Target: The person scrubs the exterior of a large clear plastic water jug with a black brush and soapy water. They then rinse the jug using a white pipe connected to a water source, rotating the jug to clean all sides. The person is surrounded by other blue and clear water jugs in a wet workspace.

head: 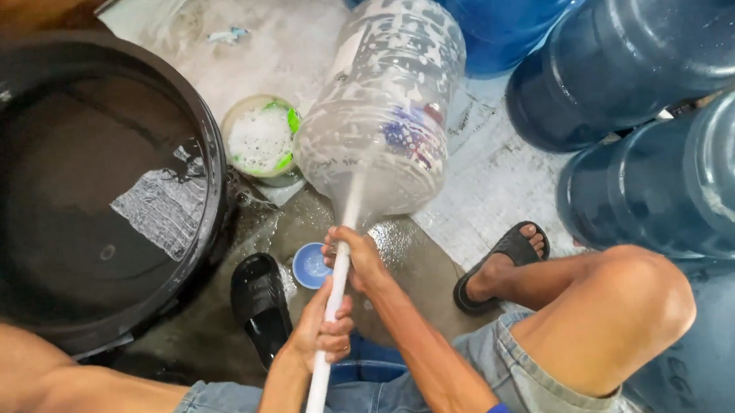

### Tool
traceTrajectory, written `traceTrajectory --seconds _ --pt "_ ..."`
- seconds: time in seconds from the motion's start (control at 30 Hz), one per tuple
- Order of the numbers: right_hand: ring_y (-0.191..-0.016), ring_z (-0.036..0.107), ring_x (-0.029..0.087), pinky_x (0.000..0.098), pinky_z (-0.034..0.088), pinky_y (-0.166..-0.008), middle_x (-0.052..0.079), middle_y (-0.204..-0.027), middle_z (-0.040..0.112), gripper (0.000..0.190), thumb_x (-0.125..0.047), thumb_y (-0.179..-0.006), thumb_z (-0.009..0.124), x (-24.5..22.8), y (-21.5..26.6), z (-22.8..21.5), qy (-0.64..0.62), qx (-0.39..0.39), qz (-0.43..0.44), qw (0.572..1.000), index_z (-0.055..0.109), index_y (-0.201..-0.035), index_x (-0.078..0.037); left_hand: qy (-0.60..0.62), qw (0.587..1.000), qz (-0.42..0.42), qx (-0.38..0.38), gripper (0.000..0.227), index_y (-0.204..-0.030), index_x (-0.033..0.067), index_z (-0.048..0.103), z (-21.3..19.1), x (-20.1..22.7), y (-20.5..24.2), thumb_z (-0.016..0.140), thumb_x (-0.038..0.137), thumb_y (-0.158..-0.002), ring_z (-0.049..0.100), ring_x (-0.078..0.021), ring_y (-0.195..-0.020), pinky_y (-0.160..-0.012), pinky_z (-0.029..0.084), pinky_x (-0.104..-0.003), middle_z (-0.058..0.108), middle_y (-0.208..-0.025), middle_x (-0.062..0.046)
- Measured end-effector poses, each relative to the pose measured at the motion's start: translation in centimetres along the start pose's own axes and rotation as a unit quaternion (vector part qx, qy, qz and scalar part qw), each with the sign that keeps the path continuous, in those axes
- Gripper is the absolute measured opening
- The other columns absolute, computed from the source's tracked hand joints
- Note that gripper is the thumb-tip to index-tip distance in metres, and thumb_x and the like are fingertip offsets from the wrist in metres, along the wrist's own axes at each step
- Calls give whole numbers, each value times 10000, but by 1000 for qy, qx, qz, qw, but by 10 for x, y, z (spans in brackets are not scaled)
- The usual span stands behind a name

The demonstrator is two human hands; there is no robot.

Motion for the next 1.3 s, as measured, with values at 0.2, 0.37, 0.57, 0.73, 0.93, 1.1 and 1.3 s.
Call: traceTrajectory --seconds 0.2,0.37,0.57,0.73,0.93,1.1,1.3 --pt "-620 602 134 143 349 -331 45 -745 602 170 -88 -759 647 8 -31 -4 -245 -189 104 945 558 -904 -93 118 984 -49 -125 559 -680 169 354 31 3 4 370 688 -886 181 -42 -296 -264 119 -215 182 -451 77" --pt "-532 574 146 177 318 -257 79 -696 561 187 -29 -742 562 7 -32 -13 -197 -126 20 972 464 -901 -37 -195 969 49 146 227 -1106 175 440 26 0 47 394 275 -908 425 -120 -468 -352 391 -254 472 -748 -37" --pt "-539 560 143 182 341 -304 59 -700 565 246 -67 -714 621 10 -30 -16 -224 -134 44 964 497 -926 -59 -459 830 109 298 368 -941 111 405 12 -34 56 335 471 -966 575 -523 -826 -690 425 -589 639 -812 -279" --pt "-654 566 138 211 459 -457 26 -785 553 214 -139 -738 628 7 -18 -25 -296 -252 100 916 563 -937 -94 205 940 -47 -269 491 -769 137 374 40 -52 16 335 596 -937 221 -37 -325 -266 281 -256 237 -498 66" --pt "-665 592 153 254 525 -519 22 -762 581 202 -136 -732 647 0 -8 -21 -299 -258 99 913 571 -914 -92 -126 986 67 82 413 -779 129 439 38 3 36 391 504 -946 284 -88 -339 -256 247 -251 335 -529 10" --pt "-662 601 157 257 539 -534 24 -779 583 186 -159 -755 628 -6 -1 -10 -309 -255 98 911 570 -919 -94 247 934 -65 -249 497 -690 158 367 60 -13 30 420 587 -936 171 8 -252 -195 241 -223 155 -428 112" --pt "-690 666 145 292 604 -602 -5 -762 655 182 -190 -767 646 9 -15 -12 -180 -222 50 957 584 -919 -113 -210 951 191 120 455 -955 54 635 10 18 5 470 476 -924 509 -208 -338 -285 432 -325 499 -498 -132"
Point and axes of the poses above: each hand's wrist, its own y-axis away from the middle knuckle, its own z-axis out of the palm, x = y × z, the point moved 6 cm from there along -y, towards the middle knuckle
